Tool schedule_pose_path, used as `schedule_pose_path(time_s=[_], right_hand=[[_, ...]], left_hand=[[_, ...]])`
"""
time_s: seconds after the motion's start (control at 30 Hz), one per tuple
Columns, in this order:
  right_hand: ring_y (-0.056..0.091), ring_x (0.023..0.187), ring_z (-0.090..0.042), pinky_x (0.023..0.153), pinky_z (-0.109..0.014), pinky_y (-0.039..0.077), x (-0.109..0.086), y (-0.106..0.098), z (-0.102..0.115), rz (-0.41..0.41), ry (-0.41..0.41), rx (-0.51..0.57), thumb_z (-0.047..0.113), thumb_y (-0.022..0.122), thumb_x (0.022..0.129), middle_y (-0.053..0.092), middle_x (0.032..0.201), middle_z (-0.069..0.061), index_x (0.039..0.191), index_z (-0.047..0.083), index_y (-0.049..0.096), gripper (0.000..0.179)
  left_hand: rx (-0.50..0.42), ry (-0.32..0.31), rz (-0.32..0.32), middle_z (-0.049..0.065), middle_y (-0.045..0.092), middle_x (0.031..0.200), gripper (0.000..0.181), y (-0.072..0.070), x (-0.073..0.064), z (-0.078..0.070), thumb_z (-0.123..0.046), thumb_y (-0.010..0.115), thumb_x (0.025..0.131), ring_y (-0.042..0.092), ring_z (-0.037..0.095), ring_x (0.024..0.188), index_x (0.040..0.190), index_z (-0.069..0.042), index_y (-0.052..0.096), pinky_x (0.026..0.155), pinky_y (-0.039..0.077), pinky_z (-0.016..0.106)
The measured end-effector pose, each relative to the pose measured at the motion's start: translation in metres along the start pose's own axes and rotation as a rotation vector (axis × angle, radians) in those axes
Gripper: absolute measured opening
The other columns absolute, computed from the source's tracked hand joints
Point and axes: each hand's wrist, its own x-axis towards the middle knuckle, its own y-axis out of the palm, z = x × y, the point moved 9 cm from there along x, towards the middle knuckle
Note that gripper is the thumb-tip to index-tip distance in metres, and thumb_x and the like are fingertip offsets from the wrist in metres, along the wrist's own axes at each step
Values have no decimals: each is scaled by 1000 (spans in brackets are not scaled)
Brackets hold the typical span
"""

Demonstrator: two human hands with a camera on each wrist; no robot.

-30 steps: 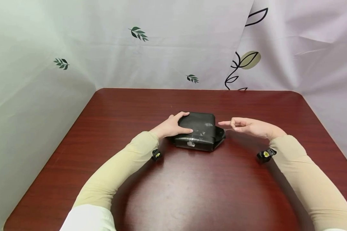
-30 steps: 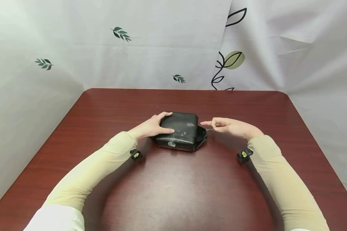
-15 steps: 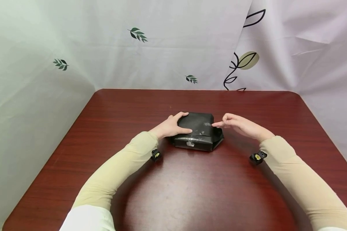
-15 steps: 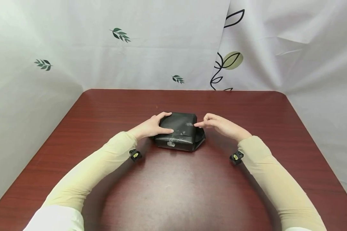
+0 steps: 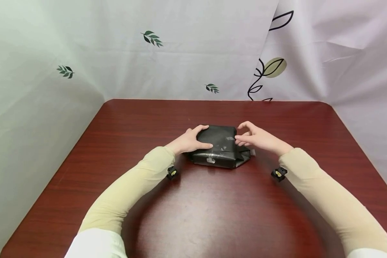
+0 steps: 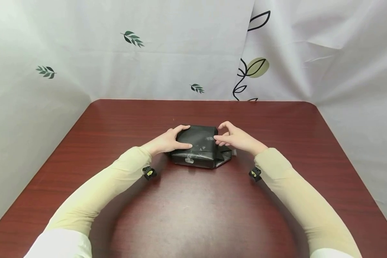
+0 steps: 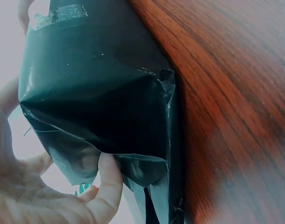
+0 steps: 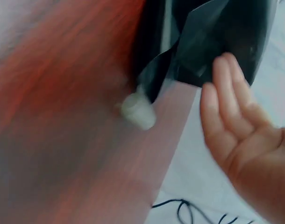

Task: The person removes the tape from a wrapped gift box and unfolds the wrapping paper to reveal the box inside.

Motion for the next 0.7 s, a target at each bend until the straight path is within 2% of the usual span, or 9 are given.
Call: schedule_pose_path(time_s=[0.2,0.33,0.43,0.6,0.67,0.7], right_hand=[[65,87,-24,79,-36,49,14,2,13,-52,40,-264,35,64,90,69,92,-12,142,6,36,66],[66,83,-24,75,-32,46,20,2,16,-41,54,-340,32,66,88,69,88,-11,140,7,41,63],[66,82,-24,75,-33,48,23,2,17,-25,65,-344,30,68,86,68,88,-12,136,7,43,61],[64,85,-23,75,-33,53,25,4,17,4,109,-296,28,68,86,63,97,-13,134,5,43,59],[62,85,-22,74,-33,53,26,5,16,17,139,-249,25,68,86,60,100,-14,134,5,41,59],[61,85,-22,74,-32,53,26,5,15,23,152,-225,24,68,86,58,102,-14,134,4,40,58]], left_hand=[[24,0,4,18,29,146,79,0,-2,1,-47,67,84,36,28,131,150,-31,27,105,34,45],[45,-4,13,19,31,144,78,0,-3,0,-47,65,85,40,29,127,150,-32,25,104,36,45],[48,-9,30,20,30,143,78,1,-4,1,-48,63,87,41,29,126,151,-33,22,103,36,45],[52,2,69,21,21,149,81,3,-8,4,-53,56,90,36,30,133,153,-34,9,105,34,47],[45,18,79,20,16,153,85,3,-10,5,-52,58,89,30,29,137,153,-33,5,107,32,47],[47,32,84,20,18,152,89,2,-11,5,-51,61,87,31,29,136,153,-33,4,107,32,46]])
